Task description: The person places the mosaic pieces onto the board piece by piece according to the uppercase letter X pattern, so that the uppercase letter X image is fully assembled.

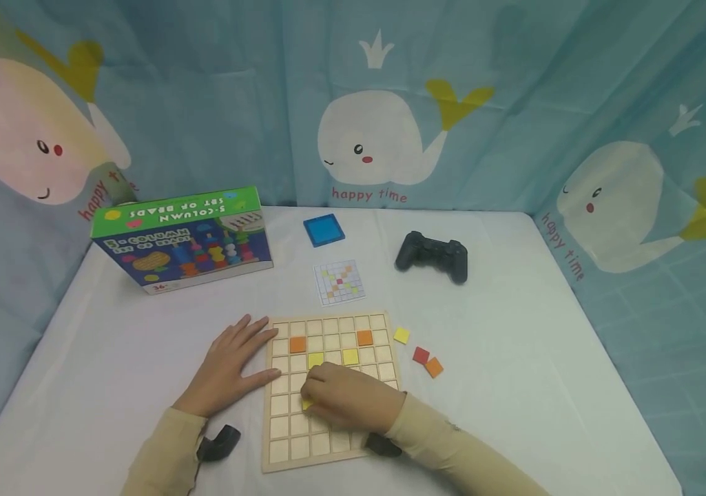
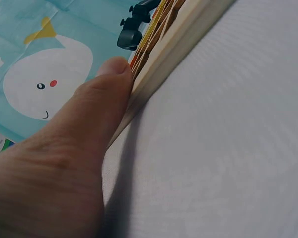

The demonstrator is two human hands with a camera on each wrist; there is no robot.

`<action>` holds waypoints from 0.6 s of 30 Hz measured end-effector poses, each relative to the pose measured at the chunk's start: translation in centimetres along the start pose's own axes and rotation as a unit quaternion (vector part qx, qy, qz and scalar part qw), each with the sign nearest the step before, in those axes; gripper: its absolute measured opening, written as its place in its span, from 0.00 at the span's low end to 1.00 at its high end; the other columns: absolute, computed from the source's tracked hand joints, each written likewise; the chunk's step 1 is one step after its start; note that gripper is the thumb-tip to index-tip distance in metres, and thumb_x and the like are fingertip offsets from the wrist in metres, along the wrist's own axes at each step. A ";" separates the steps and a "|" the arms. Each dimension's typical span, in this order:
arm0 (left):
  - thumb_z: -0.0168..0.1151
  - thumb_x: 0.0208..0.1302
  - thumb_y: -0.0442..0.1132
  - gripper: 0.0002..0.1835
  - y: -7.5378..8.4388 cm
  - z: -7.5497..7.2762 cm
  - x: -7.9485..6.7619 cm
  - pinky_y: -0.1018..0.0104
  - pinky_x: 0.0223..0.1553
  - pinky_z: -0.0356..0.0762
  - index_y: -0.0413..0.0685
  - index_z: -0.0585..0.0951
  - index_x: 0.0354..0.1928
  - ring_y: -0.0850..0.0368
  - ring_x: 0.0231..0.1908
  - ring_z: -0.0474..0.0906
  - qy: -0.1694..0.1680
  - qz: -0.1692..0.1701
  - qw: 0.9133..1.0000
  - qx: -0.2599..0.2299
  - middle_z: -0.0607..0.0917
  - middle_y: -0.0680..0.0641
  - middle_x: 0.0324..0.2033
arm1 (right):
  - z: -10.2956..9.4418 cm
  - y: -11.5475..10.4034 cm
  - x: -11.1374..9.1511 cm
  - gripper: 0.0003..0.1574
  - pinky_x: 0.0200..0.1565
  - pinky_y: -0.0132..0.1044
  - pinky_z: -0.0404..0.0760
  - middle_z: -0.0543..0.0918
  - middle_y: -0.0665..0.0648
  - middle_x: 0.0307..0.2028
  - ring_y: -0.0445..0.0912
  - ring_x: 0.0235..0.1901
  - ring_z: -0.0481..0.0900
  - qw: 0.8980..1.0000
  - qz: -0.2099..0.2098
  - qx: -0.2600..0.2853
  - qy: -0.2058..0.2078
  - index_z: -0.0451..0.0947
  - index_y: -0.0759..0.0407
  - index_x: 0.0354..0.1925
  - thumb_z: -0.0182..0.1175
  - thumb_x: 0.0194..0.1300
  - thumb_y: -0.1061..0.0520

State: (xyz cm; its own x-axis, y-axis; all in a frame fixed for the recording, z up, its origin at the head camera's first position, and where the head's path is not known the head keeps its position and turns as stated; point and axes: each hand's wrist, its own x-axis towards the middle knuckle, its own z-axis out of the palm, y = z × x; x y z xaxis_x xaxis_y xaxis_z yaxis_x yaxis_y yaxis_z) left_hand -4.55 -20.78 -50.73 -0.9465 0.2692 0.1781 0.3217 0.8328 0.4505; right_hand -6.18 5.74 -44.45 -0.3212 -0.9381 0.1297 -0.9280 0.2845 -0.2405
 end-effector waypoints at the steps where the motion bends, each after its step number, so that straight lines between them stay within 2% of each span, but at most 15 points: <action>1: 0.63 0.54 0.66 0.39 0.0 0.0 0.0 0.40 0.69 0.49 0.60 0.69 0.67 0.43 0.72 0.52 0.001 -0.001 1.000 -0.001 0.65 0.49 0.70 | 0.0 -0.2 0.2 0.06 0.44 0.21 0.74 0.76 0.44 0.36 0.37 0.37 0.73 1.000 0.001 0.000 -0.004 0.77 0.50 0.40 0.61 0.65 0.52; 4: 0.63 0.54 0.67 0.40 0.1 -0.1 0.0 0.41 0.70 0.49 0.61 0.69 0.67 0.44 0.72 0.51 -0.003 -0.006 1.000 -0.001 0.65 0.50 0.70 | 0.5 -0.6 0.7 0.06 0.45 0.20 0.74 0.77 0.44 0.36 0.36 0.38 0.74 1.000 -0.003 -0.016 -0.009 0.77 0.50 0.40 0.62 0.64 0.52; 11: 0.63 0.55 0.65 0.39 0.1 -0.2 0.1 0.40 0.69 0.49 0.59 0.70 0.67 0.42 0.72 0.52 -0.004 -0.003 1.000 -0.007 0.65 0.49 0.70 | 1.3 -1.4 1.6 0.07 0.42 0.20 0.76 0.78 0.43 0.36 0.34 0.37 0.75 0.994 -0.014 -0.104 0.004 0.78 0.47 0.38 0.64 0.62 0.50; 18: 0.63 0.54 0.66 0.39 0.2 -0.2 0.1 0.40 0.69 0.49 0.60 0.70 0.67 0.42 0.72 0.52 -0.004 -0.004 1.000 -0.003 0.65 0.50 0.70 | 1.5 -1.7 1.8 0.07 0.45 0.22 0.75 0.75 0.44 0.36 0.35 0.38 0.73 0.995 -0.011 -0.096 0.003 0.77 0.49 0.39 0.63 0.63 0.51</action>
State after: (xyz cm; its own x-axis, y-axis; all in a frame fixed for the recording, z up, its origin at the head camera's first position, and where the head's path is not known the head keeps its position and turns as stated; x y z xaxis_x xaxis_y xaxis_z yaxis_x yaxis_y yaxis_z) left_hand -4.57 -20.69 -50.39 -0.9490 0.2669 0.1677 0.3147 0.8316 0.4575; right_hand -4.92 3.26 -45.29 -0.3019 -0.9432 0.1387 -0.9533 0.2978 -0.0499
